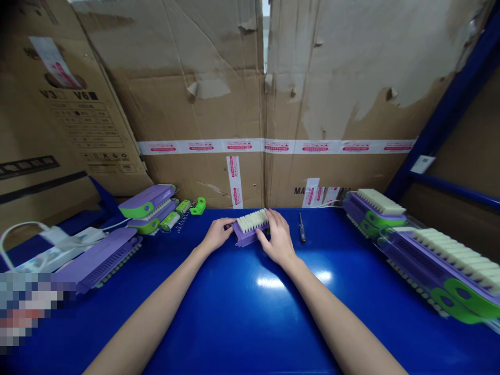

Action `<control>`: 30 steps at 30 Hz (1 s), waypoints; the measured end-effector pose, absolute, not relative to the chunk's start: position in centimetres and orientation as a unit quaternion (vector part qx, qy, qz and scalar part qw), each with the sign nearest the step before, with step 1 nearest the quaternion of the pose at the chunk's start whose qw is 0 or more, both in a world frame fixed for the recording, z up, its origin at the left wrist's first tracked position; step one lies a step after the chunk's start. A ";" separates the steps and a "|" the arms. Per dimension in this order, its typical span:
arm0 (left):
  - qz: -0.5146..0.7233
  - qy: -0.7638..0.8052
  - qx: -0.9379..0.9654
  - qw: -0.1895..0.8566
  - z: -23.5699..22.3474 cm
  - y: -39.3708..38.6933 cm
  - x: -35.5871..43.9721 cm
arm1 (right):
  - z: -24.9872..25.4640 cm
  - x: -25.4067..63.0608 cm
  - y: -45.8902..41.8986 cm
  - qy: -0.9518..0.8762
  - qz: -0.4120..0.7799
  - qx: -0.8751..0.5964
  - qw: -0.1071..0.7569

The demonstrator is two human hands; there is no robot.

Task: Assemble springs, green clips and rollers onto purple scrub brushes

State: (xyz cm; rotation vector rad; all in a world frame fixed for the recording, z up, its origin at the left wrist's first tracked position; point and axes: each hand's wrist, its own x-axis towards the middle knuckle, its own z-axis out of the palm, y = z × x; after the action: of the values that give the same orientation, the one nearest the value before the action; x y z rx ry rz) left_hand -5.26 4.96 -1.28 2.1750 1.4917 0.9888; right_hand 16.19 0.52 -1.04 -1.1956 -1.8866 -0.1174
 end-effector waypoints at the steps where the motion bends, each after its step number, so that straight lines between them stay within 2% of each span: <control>1: 0.359 0.527 0.750 0.176 -1.3 4.9 -5.2 | -1.1 16.2 0.5 -0.759 -0.046 -0.483 0.434; 8: 0.394 0.579 0.695 0.162 -1.2 5.0 -5.5 | -1.2 16.2 0.5 -0.768 -0.024 -0.504 0.396; 20: 0.387 0.542 0.715 0.214 -0.4 4.9 -6.1 | -1.1 16.3 0.4 -0.765 -0.017 -0.513 0.389; 30: 0.413 0.604 0.665 0.153 -1.4 5.7 -6.3 | -1.1 16.4 0.4 -0.765 -0.016 -0.515 0.385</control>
State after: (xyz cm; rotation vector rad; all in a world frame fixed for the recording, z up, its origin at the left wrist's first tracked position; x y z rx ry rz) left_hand -6.28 5.71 -1.36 1.9061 1.7313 1.1843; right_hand 16.39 0.41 -1.13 -1.3125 -1.9500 -0.0414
